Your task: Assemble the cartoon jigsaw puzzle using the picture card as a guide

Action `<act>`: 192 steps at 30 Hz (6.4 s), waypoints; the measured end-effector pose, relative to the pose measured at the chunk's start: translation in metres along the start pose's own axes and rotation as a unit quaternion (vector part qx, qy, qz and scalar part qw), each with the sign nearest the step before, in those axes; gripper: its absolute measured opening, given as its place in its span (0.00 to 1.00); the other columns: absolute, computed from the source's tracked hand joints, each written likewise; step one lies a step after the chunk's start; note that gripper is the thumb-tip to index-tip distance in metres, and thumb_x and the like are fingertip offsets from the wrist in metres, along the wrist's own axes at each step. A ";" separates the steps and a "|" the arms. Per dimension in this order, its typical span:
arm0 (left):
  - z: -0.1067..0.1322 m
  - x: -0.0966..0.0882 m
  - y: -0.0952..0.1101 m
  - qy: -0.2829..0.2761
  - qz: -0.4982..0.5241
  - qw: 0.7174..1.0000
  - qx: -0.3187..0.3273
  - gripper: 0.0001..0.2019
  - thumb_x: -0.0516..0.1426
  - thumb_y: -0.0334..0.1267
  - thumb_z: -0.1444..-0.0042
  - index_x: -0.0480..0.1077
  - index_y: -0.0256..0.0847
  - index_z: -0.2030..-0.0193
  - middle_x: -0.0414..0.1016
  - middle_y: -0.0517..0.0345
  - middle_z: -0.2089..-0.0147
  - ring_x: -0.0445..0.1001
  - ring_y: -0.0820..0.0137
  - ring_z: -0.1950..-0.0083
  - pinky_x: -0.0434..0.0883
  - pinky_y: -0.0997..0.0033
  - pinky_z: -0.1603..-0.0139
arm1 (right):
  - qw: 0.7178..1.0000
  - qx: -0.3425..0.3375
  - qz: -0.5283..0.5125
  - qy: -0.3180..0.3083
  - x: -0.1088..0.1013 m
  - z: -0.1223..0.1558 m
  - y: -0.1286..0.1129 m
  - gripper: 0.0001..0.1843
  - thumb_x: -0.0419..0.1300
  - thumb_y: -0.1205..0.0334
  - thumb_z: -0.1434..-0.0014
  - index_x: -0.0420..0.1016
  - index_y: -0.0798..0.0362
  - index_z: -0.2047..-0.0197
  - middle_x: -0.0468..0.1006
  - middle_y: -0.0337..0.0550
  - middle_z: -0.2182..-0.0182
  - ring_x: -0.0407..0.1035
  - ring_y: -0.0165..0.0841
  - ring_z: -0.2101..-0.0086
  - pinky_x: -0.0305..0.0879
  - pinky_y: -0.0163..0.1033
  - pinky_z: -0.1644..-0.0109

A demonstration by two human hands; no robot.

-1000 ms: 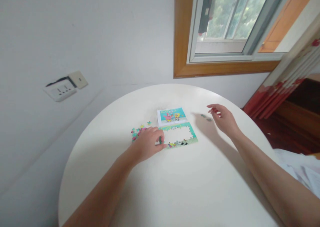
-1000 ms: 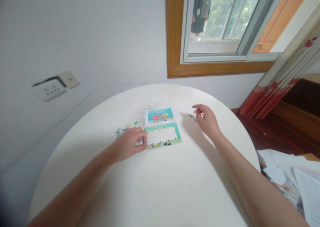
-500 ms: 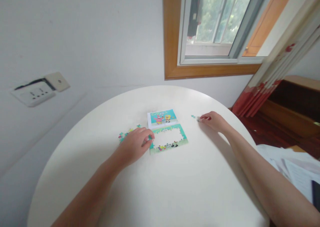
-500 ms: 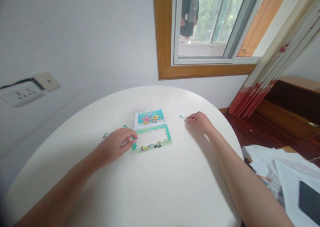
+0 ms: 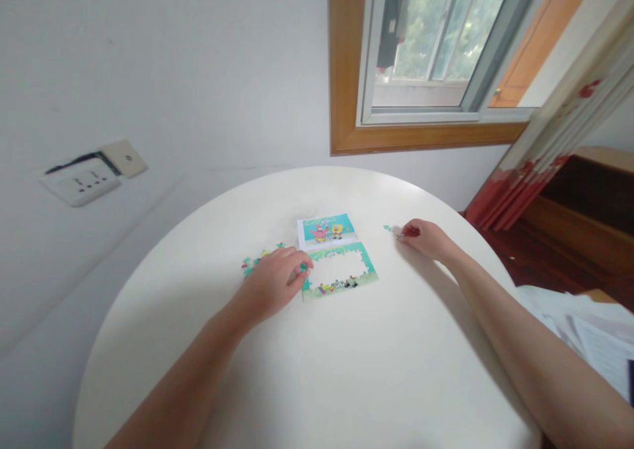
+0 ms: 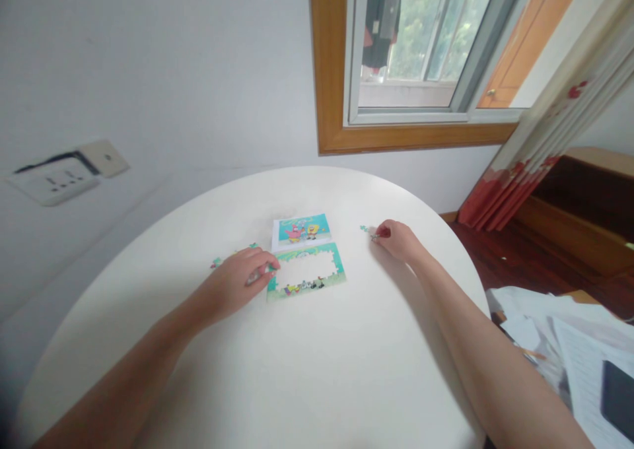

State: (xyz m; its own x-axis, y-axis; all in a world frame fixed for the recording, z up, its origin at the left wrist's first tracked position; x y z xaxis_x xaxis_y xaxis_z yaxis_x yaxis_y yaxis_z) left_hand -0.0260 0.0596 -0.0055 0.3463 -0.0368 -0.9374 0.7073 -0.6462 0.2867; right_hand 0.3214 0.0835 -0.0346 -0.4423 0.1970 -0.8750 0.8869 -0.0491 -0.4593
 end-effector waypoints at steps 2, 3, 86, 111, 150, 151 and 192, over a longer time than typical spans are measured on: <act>0.000 0.000 0.001 0.000 0.000 1.000 0.000 0.08 0.50 0.34 0.41 0.70 0.41 0.60 0.70 0.56 0.66 0.67 0.66 0.61 0.61 0.67 0.59 | 1.000 -0.004 -0.019 0.008 0.000 0.002 -0.002 0.07 0.62 0.65 0.52 0.74 0.53 0.67 0.78 0.40 0.71 0.70 0.30 0.70 0.61 0.31 0.68; 0.000 -0.001 0.001 0.000 0.001 1.000 0.001 0.08 0.51 0.35 0.41 0.70 0.41 0.60 0.70 0.56 0.66 0.67 0.66 0.61 0.62 0.67 0.59 | 0.999 -0.006 -0.030 0.013 -0.001 0.003 -0.003 0.08 0.62 0.65 0.53 0.74 0.53 0.66 0.78 0.39 0.71 0.70 0.30 0.71 0.60 0.31 0.69; 0.002 0.009 0.027 -0.034 0.065 0.993 0.096 0.12 0.54 0.31 0.43 0.78 0.45 0.60 0.70 0.55 0.67 0.68 0.69 0.62 0.64 0.71 0.61 | 0.952 -0.245 -0.168 -0.072 0.047 0.065 -0.131 0.11 0.59 0.70 0.46 0.81 0.48 0.65 0.80 0.39 0.67 0.69 0.33 0.61 0.62 0.39 0.53; 0.002 0.011 0.028 -0.030 0.067 0.992 0.105 0.13 0.52 0.30 0.42 0.75 0.43 0.55 0.69 0.55 0.65 0.67 0.68 0.60 0.64 0.71 0.59 | 0.935 -0.261 -0.211 -0.117 0.048 0.064 -0.130 0.16 0.56 0.72 0.45 0.81 0.48 0.60 0.80 0.40 0.67 0.69 0.31 0.63 0.62 0.35 0.56; 0.001 0.017 0.029 -0.035 0.059 0.992 0.110 0.10 0.53 0.32 0.42 0.74 0.44 0.57 0.72 0.56 0.61 0.68 0.67 0.57 0.64 0.69 0.55 | 0.889 -0.057 -0.296 -0.344 0.005 0.060 -0.091 0.10 0.58 0.62 0.51 0.78 0.55 0.66 0.73 0.37 0.76 0.64 0.28 0.73 0.61 0.34 0.66; 0.001 0.017 0.029 -0.036 0.058 0.992 0.110 0.10 0.53 0.32 0.41 0.74 0.44 0.57 0.72 0.56 0.61 0.68 0.67 0.57 0.64 0.69 0.55 | 0.890 -0.055 -0.292 -0.344 0.005 0.059 -0.090 0.10 0.58 0.62 0.51 0.77 0.55 0.66 0.72 0.37 0.76 0.64 0.27 0.73 0.60 0.34 0.66; 0.001 0.013 0.029 -0.038 -0.020 0.997 0.071 0.08 0.54 0.41 0.43 0.70 0.44 0.59 0.70 0.55 0.59 0.66 0.63 0.53 0.62 0.65 0.52 | 0.898 -0.381 -0.005 -0.217 0.009 0.098 -0.137 0.29 0.50 0.80 0.46 0.72 0.47 0.45 0.70 0.46 0.64 0.65 0.33 0.62 0.60 0.37 0.55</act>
State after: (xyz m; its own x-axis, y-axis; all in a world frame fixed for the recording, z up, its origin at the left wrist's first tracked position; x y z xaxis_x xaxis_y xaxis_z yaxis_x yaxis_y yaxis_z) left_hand -0.0016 0.0394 -0.0099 0.2690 -0.0625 -0.9611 0.6230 -0.7497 0.2231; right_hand 0.1824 -0.0039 0.0055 -0.3137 -0.2154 -0.9248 0.6427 0.6687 -0.3738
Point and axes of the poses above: each hand's wrist, its own z-axis away from the middle knuckle, its own x-axis out of the palm, y = z × x, the point moved 3 cm from there along -z, towards the middle knuckle
